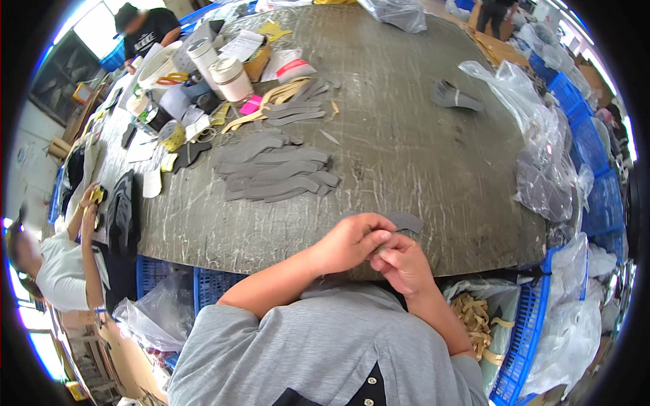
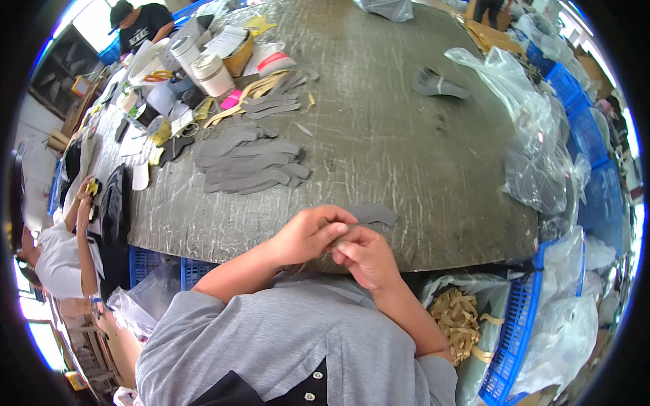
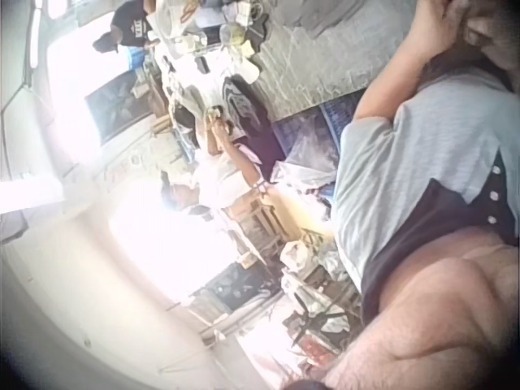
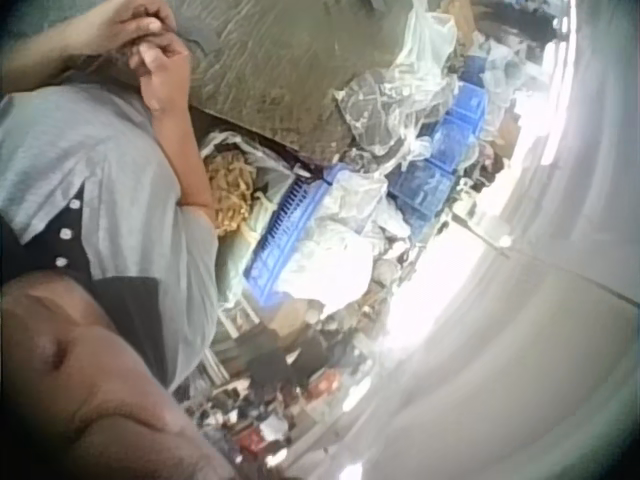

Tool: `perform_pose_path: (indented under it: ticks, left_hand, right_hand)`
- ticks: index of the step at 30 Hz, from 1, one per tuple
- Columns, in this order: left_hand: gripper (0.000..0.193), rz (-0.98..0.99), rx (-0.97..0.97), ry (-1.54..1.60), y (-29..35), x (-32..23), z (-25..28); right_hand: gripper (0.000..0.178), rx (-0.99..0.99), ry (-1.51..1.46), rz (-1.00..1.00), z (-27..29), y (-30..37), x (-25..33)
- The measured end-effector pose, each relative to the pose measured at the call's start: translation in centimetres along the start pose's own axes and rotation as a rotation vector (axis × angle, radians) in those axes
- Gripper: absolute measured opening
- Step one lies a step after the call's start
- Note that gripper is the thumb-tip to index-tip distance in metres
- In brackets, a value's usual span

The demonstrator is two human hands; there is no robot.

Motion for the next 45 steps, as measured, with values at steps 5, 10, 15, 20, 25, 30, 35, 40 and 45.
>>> perform_pose_path:
  ticks: [5, 10, 15, 20, 25, 30, 35, 40, 45]
  left_hand:
    - [0.018, -0.157, -0.073, -0.27, -0.3, -1.4, 0.6]
    - [0.02, -0.387, -0.146, -0.431, 0.1, -3.3, 0.5]
    - [0.029, -0.556, -0.161, -0.508, 0.9, -5.7, -0.1]
    - [0.033, -0.723, -0.037, -0.767, 1.9, -8.4, -1.6]
    - [0.033, -0.988, -0.04, -0.802, 2.7, -9.8, -1.4]
    - [0.03, -1.084, -0.176, -0.893, 4.4, -8.6, 0.7]
    - [0.032, -1.017, -0.249, -0.93, 6.0, -7.2, 3.2]
    - [0.027, -0.538, -0.401, -0.69, 5.6, -4.0, 6.2]
    - [0.013, -0.066, -0.323, -0.536, 4.3, -0.2, 7.2]
  right_hand:
    - [0.004, 0.008, -0.139, -0.006, -0.5, 0.2, 0.8]
    - [0.005, 0.079, -0.226, 0.091, -0.8, -0.1, 1.9]
    - [0.008, 0.112, -0.226, 0.102, -1.1, 0.2, 2.5]
    - [0.01, 0.047, -0.182, 0.109, -2.1, 0.5, 3.4]
    - [0.014, 0.103, -0.218, 0.147, -1.5, -0.2, 3.3]
    - [0.014, -0.035, -0.474, 0.354, 0.6, 0.6, 6.0]
    - [0.011, -0.052, -0.56, 0.536, 6.7, 2.3, 9.5]
    - [0.005, -0.312, -0.255, 0.688, 10.9, 6.2, 13.3]
    - [0.02, -0.342, 0.446, 0.233, 9.2, 6.7, 9.0]
Point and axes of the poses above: each hand's wrist, its own y-axis away from the middle knuckle, its own z-axis out of the back of the hand, x = y × z, the point moved 9 cm from there along -y, towards the middle knuckle
